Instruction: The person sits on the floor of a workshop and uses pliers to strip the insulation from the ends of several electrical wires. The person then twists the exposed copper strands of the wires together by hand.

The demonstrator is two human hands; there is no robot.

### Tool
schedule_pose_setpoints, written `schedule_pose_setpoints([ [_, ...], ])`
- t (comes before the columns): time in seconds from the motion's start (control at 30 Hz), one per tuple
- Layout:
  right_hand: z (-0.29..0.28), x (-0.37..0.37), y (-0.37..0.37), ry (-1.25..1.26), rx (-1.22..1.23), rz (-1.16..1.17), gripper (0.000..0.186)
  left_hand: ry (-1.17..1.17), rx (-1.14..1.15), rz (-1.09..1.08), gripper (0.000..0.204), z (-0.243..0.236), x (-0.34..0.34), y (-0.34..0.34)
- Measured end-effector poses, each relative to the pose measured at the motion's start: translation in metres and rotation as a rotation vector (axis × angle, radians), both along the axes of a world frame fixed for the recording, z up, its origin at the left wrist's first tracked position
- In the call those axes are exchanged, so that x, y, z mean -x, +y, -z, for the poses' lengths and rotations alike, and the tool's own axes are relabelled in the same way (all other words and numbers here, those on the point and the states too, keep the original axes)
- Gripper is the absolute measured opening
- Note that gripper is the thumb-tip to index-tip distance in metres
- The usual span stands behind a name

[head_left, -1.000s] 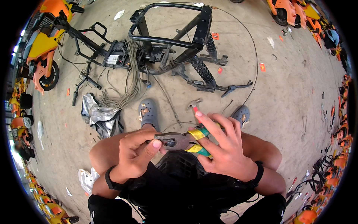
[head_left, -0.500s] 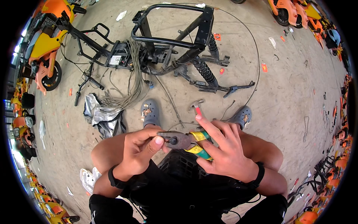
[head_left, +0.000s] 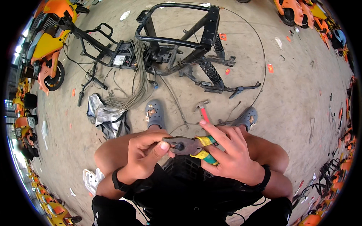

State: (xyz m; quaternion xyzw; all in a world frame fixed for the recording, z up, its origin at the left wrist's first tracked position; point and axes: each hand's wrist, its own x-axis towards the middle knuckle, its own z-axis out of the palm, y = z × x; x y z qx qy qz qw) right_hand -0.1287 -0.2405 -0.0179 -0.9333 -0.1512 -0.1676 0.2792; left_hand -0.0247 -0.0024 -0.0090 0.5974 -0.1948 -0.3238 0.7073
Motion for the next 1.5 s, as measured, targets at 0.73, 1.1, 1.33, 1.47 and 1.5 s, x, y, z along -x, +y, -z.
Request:
schedule_pose_setpoints([
  [0.73,-0.006,0.001,0.001,0.093,-0.066,0.065,0.039,-0.318,-0.016,0.040,0.017,-0.009,-0.006,-0.007],
  [1.1,-0.002,0.001,0.002,0.058,-0.008,0.065,0.037,-0.294,-0.044,0.026,0.018,-0.010,-0.004,-0.010],
  [1.33,0.000,0.002,0.003,0.034,0.057,0.069,0.030,-0.170,-0.024,0.052,0.019,-0.009,-0.002,-0.008],
  [1.47,-0.001,0.002,0.003,0.033,0.085,0.058,0.030,-0.122,-0.025,0.071,0.021,-0.006,-0.002,-0.007],
  [1.5,-0.002,0.002,0.003,0.037,0.090,0.050,0.030,-0.121,-0.021,0.080,0.021,-0.004,-0.003,-0.006],
])
